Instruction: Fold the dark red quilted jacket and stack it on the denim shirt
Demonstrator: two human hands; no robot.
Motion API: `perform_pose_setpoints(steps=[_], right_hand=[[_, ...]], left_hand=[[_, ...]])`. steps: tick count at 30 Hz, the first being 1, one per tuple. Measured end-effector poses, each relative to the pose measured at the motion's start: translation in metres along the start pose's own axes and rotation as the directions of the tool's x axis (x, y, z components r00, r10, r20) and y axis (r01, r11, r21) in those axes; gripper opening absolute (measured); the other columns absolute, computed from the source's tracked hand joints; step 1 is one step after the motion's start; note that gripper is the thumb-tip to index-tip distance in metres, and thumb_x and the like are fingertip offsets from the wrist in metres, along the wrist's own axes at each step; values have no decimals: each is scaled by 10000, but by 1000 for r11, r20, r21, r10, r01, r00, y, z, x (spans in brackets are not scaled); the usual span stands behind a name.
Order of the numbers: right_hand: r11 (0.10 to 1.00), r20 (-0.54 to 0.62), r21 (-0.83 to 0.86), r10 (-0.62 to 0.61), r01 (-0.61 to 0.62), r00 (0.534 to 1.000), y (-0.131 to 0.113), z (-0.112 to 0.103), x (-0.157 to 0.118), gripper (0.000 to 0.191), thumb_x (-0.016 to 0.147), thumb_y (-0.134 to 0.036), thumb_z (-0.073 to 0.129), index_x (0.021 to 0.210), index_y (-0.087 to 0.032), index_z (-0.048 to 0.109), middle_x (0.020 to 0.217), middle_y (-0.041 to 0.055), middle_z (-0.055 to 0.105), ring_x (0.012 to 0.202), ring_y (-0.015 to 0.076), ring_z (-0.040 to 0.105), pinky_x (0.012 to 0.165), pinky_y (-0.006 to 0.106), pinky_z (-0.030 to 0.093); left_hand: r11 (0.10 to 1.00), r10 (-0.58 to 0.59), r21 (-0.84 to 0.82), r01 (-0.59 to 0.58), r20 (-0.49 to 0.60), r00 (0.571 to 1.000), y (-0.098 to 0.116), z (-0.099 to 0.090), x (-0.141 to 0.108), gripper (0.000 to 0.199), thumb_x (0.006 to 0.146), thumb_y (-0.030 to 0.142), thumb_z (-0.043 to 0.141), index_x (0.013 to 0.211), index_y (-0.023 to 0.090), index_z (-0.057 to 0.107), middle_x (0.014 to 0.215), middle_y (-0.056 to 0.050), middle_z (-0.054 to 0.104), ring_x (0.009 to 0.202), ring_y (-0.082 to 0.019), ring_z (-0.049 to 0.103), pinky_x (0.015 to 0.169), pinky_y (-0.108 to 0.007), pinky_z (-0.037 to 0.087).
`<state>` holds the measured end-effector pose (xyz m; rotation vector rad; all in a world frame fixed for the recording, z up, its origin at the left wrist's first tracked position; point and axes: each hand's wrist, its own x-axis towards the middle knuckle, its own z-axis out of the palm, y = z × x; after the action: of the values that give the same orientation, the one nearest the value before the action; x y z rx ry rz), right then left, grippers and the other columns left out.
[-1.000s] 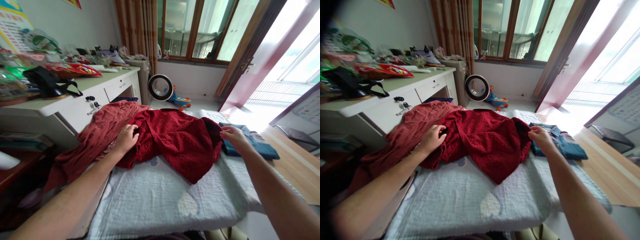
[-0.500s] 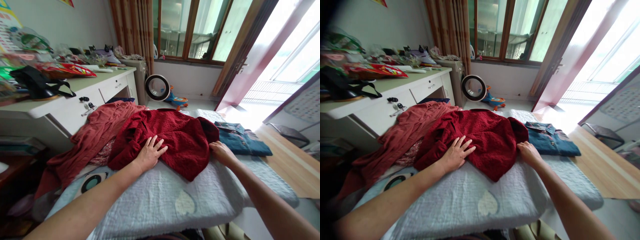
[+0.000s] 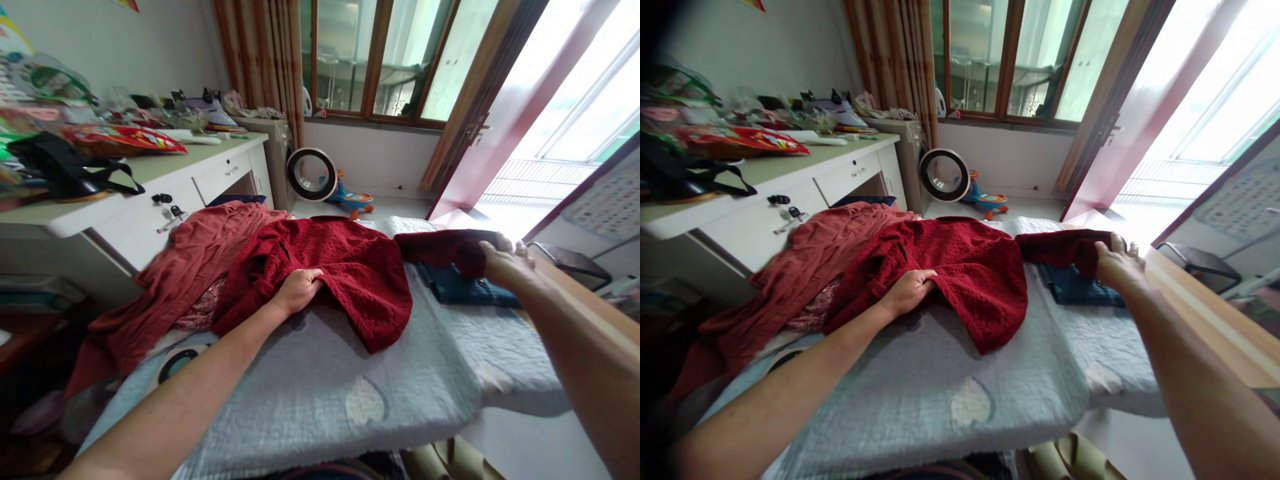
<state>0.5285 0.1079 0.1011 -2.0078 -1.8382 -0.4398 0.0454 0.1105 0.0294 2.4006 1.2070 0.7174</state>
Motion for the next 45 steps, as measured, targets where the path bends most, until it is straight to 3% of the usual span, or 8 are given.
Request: perform_pose_setpoints(steps=[5,12,19,26,30,33,39,45], right_hand=[[946,214,122,-320,300,923,-100,25,-75,569,774,-311,656,1323,-216,538,1502,179,353,1347,410,333,1039,583,323],[804,307,442,-552,398,775,-204,47,-165,696,732,-295,664,1392,-211,462,1418,154,482,1292,335,432,1037,505,365],[826,202,521,-364,215,909,-164,48,-91,354,806,-152,411,1056,-197,658,994,59,703,894,198,650,830,298,487],[976,131,190,84,-108,988,-128,46,-52,379,799,-245,511,1143,-165,650,1021,130,661,916,288,609,819,406,473],[943,-97,230,-225,242,970,-181,41,-95,392,860,-244,529,1247,-213,580,1293,146,543,1215,333,458,1020,501,348],[722,44,433,-615,539,788,-225,44,-126,449,864,-277,555,1309,-224,529,1331,123,543,1236,278,467,1057,448,338],[723,283,520,-648,454,707,-248,60,-137,433,756,-171,584,1189,-158,600,1060,113,684,987,254,611,978,429,390],[746,353,620,-544,246,761,-219,36,-128,131,788,-133,504,762,-195,617,673,-4,635,592,127,552,567,225,353]], left_hand=[[943,50,332,8,-165,985,9,-1,-21,244,784,108,538,1015,180,565,1052,-91,600,1041,-242,568,958,-373,447],[843,42,518,-145,207,977,12,1,-75,138,894,321,562,881,185,578,846,-64,631,792,-212,616,756,-338,487],[748,159,627,-219,151,976,-19,-24,-86,392,888,78,447,1214,239,593,1351,-96,555,1288,-262,450,1142,-529,209],[841,145,488,-233,212,967,-31,-49,-63,247,820,77,525,960,215,676,1009,-71,680,1040,-226,579,949,-382,423],[930,87,342,-133,145,986,-33,-55,-49,283,782,107,545,1001,225,680,1007,-41,694,993,-210,591,927,-347,430],[978,30,204,-54,117,993,-28,-60,-42,223,849,202,510,986,227,684,991,-25,707,951,-195,611,898,-313,437],[994,-92,-59,95,55,994,-3,-69,-46,379,970,412,363,876,188,654,813,6,676,755,-152,603,711,-238,436],[908,3,414,-64,148,989,17,-41,-79,184,915,226,494,980,204,665,958,-68,690,940,-219,609,897,-360,421]])
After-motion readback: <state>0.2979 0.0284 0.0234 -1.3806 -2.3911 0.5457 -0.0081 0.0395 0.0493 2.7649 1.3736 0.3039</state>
